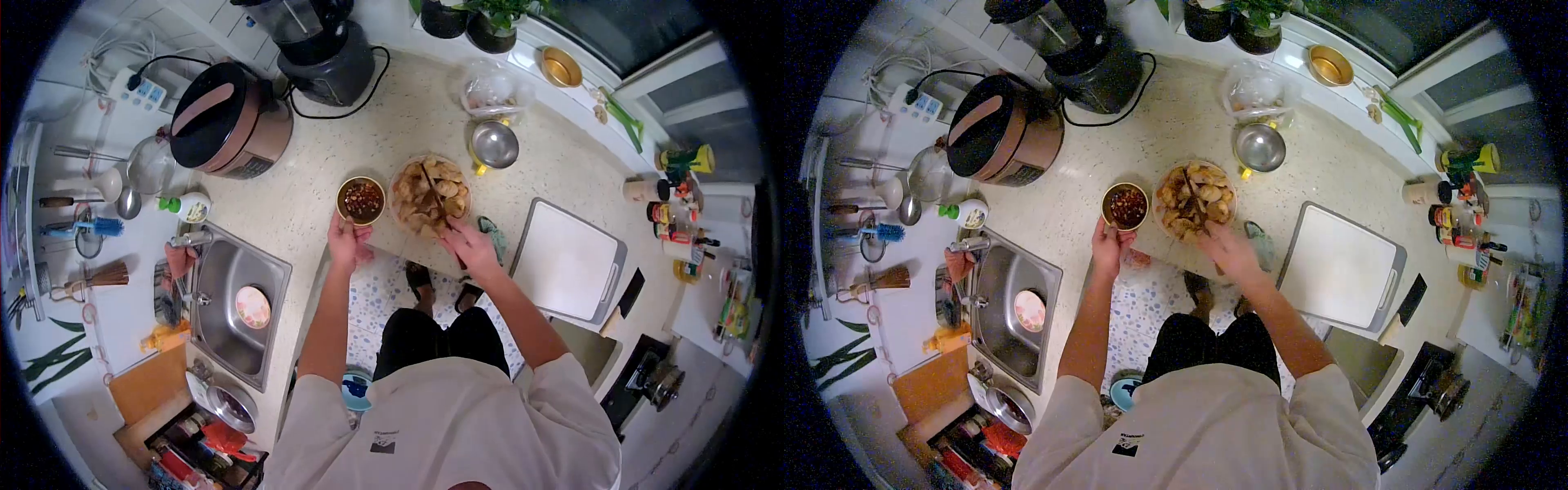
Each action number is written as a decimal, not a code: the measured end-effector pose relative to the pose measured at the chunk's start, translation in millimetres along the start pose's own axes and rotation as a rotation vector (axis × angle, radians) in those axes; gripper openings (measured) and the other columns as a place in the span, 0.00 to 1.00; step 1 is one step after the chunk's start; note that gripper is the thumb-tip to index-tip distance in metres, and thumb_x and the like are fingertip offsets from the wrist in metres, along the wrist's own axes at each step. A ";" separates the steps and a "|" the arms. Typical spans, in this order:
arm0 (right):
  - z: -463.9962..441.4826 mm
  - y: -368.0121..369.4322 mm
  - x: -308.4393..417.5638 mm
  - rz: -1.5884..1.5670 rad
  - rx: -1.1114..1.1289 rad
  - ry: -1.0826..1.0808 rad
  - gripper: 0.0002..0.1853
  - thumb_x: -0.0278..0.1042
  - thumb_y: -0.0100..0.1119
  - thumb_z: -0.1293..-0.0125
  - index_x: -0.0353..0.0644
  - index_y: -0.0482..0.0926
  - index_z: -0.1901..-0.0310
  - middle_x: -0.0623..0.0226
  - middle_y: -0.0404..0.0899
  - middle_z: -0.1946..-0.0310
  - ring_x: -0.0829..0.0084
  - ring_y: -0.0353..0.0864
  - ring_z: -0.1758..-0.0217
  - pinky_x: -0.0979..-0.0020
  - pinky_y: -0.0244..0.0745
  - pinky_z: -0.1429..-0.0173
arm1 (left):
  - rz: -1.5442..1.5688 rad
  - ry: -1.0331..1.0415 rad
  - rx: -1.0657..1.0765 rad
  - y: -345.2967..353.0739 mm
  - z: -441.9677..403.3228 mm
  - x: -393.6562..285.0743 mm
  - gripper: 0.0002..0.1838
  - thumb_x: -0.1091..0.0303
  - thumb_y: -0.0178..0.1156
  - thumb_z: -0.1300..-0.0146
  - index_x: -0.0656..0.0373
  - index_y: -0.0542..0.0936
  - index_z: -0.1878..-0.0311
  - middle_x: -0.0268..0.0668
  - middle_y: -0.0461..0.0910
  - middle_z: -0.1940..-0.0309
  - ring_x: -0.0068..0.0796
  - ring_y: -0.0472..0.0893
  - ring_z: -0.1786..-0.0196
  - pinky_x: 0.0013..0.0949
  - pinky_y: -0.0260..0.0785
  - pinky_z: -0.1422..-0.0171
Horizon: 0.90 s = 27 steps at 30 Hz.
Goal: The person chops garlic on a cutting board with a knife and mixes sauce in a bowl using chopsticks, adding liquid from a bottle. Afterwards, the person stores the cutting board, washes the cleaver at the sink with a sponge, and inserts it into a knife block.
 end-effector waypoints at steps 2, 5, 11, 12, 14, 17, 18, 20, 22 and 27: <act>-0.3 6.9 1.5 0.086 0.021 -0.060 0.17 0.32 0.69 0.36 0.44 0.82 0.46 0.56 0.79 0.39 0.57 0.87 0.47 0.63 0.86 0.49 | -0.012 -0.033 0.002 -0.1 -7.1 -0.8 0.22 0.68 0.46 0.17 0.52 0.65 0.24 0.41 0.87 0.58 0.30 0.88 0.64 0.31 0.83 0.58; -13.0 3.4 12.1 0.113 -0.023 -0.097 0.18 0.31 0.75 0.42 0.43 0.85 0.50 0.59 0.81 0.41 0.58 0.87 0.46 0.64 0.87 0.49 | -0.042 -0.028 0.022 -1.5 -16.5 3.0 0.22 0.67 0.47 0.17 0.52 0.65 0.24 0.41 0.87 0.57 0.29 0.88 0.63 0.31 0.83 0.58; -22.7 19.7 20.5 0.107 0.009 -0.058 0.19 0.32 0.69 0.39 0.41 0.82 0.45 0.58 0.80 0.41 0.56 0.80 0.34 0.60 0.81 0.37 | -0.058 -0.050 0.026 2.5 -26.5 2.3 0.22 0.69 0.45 0.17 0.53 0.64 0.24 0.43 0.85 0.59 0.32 0.88 0.64 0.32 0.84 0.58; -24.9 24.7 22.1 0.095 0.009 -0.049 0.20 0.33 0.67 0.37 0.40 0.81 0.44 0.56 0.80 0.41 0.55 0.78 0.33 0.58 0.80 0.35 | -0.060 -0.049 0.024 3.7 -26.8 1.3 0.22 0.69 0.45 0.17 0.53 0.64 0.24 0.43 0.86 0.60 0.32 0.88 0.64 0.32 0.84 0.58; -28.3 33.0 25.8 0.097 0.005 -0.048 0.20 0.34 0.65 0.36 0.39 0.80 0.43 0.55 0.80 0.41 0.54 0.77 0.31 0.55 0.77 0.32 | -0.063 -0.049 0.020 5.8 -26.7 -1.0 0.22 0.69 0.45 0.17 0.53 0.64 0.24 0.42 0.86 0.60 0.32 0.88 0.64 0.32 0.84 0.58; -40.4 38.0 33.7 0.151 -0.009 -0.072 0.19 0.34 0.66 0.36 0.38 0.81 0.44 0.57 0.80 0.42 0.55 0.76 0.30 0.52 0.71 0.26 | -0.058 -0.061 0.033 8.5 -26.7 -5.3 0.22 0.70 0.45 0.17 0.53 0.64 0.23 0.43 0.86 0.60 0.31 0.88 0.64 0.32 0.84 0.57; -44.7 36.4 36.9 0.179 -0.014 -0.078 0.19 0.32 0.66 0.37 0.38 0.81 0.45 0.58 0.81 0.42 0.56 0.77 0.31 0.51 0.69 0.24 | -0.057 -0.064 0.036 8.3 -27.5 -4.7 0.22 0.70 0.45 0.17 0.53 0.64 0.23 0.43 0.86 0.60 0.31 0.88 0.64 0.32 0.84 0.57; -47.8 38.2 38.9 0.215 -0.013 -0.073 0.18 0.32 0.66 0.36 0.39 0.82 0.44 0.61 0.81 0.41 0.57 0.76 0.29 0.48 0.63 0.22 | -0.056 -0.069 0.040 7.2 -29.1 -3.4 0.22 0.71 0.44 0.17 0.53 0.64 0.23 0.43 0.86 0.59 0.31 0.88 0.63 0.32 0.84 0.57; -46.0 47.8 36.1 0.235 -0.001 -0.052 0.18 0.33 0.64 0.34 0.41 0.82 0.43 0.62 0.80 0.40 0.57 0.73 0.26 0.44 0.57 0.19 | -0.046 -0.067 0.041 5.8 -31.2 -0.8 0.23 0.68 0.47 0.18 0.51 0.64 0.23 0.42 0.87 0.59 0.31 0.88 0.63 0.34 0.85 0.55; -39.2 55.8 34.4 0.356 0.026 -0.045 0.21 0.36 0.62 0.34 0.41 0.82 0.41 0.62 0.78 0.35 0.54 0.65 0.21 0.35 0.55 0.23 | -0.028 -0.054 0.054 6.8 -32.8 -0.6 0.24 0.67 0.47 0.17 0.49 0.63 0.22 0.43 0.87 0.58 0.31 0.88 0.62 0.36 0.85 0.54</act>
Point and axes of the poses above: each hand's wrist, its own z-axis away from the middle knuckle, its own y-axis out of the palm, x = y × z, the point moved 6 cm from there along -z, towards the middle knuckle
